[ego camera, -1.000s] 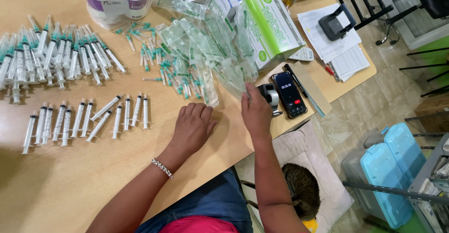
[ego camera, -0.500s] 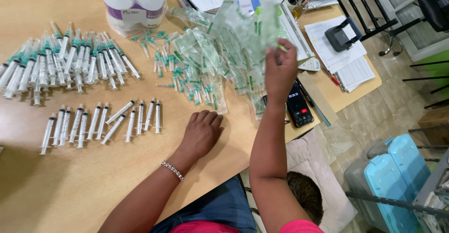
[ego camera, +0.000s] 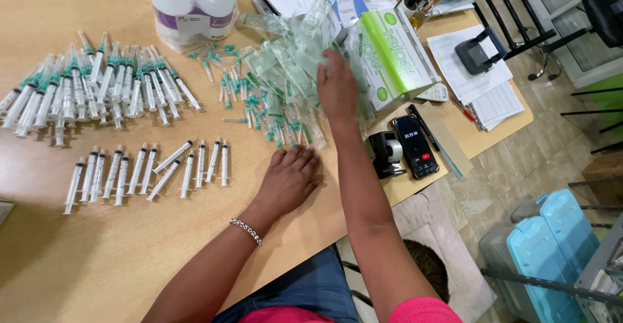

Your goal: The person removes syringes and capped needles from a box by hand, places them on a table, and then attaches the needles to several syringes one at a time.

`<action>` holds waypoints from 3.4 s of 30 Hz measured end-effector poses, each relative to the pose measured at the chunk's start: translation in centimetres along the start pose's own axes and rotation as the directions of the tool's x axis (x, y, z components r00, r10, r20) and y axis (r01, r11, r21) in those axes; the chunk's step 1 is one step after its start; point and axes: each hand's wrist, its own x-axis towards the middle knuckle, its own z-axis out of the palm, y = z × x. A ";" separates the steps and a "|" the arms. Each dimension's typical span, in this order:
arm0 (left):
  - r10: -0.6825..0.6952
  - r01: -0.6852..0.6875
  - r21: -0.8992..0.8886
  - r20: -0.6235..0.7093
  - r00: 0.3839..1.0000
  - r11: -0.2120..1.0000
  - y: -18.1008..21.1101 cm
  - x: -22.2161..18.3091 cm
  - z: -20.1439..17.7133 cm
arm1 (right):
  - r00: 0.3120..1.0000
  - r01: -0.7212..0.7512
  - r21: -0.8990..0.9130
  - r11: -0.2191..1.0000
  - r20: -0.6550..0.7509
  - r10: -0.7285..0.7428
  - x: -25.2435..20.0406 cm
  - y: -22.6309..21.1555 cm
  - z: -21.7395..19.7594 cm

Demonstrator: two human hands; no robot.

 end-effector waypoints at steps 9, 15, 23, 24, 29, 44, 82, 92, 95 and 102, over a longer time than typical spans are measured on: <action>-0.018 0.017 0.016 0.082 0.996 1.000 0.0 0.0 -0.5 | 0.995 -0.033 0.361 0.932 0.103 -0.005 -1.6 0.7 -2.3; 0.021 -0.021 -0.006 -0.012 1.000 1.000 -0.3 0.0 0.8 | 0.993 -0.014 0.475 0.880 -0.099 0.070 -3.8 2.5 -5.1; -0.097 0.086 -0.049 -0.301 0.949 0.995 -0.2 2.5 2.0 | 0.948 -0.080 0.714 0.695 -0.161 0.274 -6.4 4.6 -3.6; -0.089 0.090 -0.014 -0.375 0.923 0.996 -0.7 2.6 2.5 | 0.941 -0.082 0.777 0.624 -0.146 0.306 -6.4 4.8 -3.8; -0.023 0.120 0.196 -0.438 0.899 0.973 -1.9 3.2 1.5 | 0.931 -0.025 0.925 0.378 -0.116 0.347 -8.0 7.0 -4.8; 0.242 -0.147 0.220 -0.505 0.829 0.964 -3.0 2.8 -0.5 | 0.964 -0.160 -0.344 0.925 0.149 0.222 -17.2 4.1 -10.7; 0.061 0.018 0.115 -0.643 0.763 0.993 -2.8 2.4 -2.0 | 0.932 -0.116 -0.149 0.982 -0.359 0.056 -2.6 5.0 -4.0; 0.007 0.034 0.058 -0.587 0.809 0.998 -3.1 2.2 -1.1 | 0.994 -0.030 -0.260 0.965 -0.105 0.003 -2.6 6.3 -0.3; -0.001 0.042 0.057 -0.579 0.815 0.998 -3.2 2.3 -1.2 | 0.986 0.087 -0.250 0.964 -0.119 -0.120 -2.3 6.0 -0.6; -0.003 0.048 0.064 -0.571 0.821 0.997 -3.6 2.2 -0.5 | 0.983 -0.173 -0.183 0.968 -0.090 0.159 -2.2 6.4 -0.1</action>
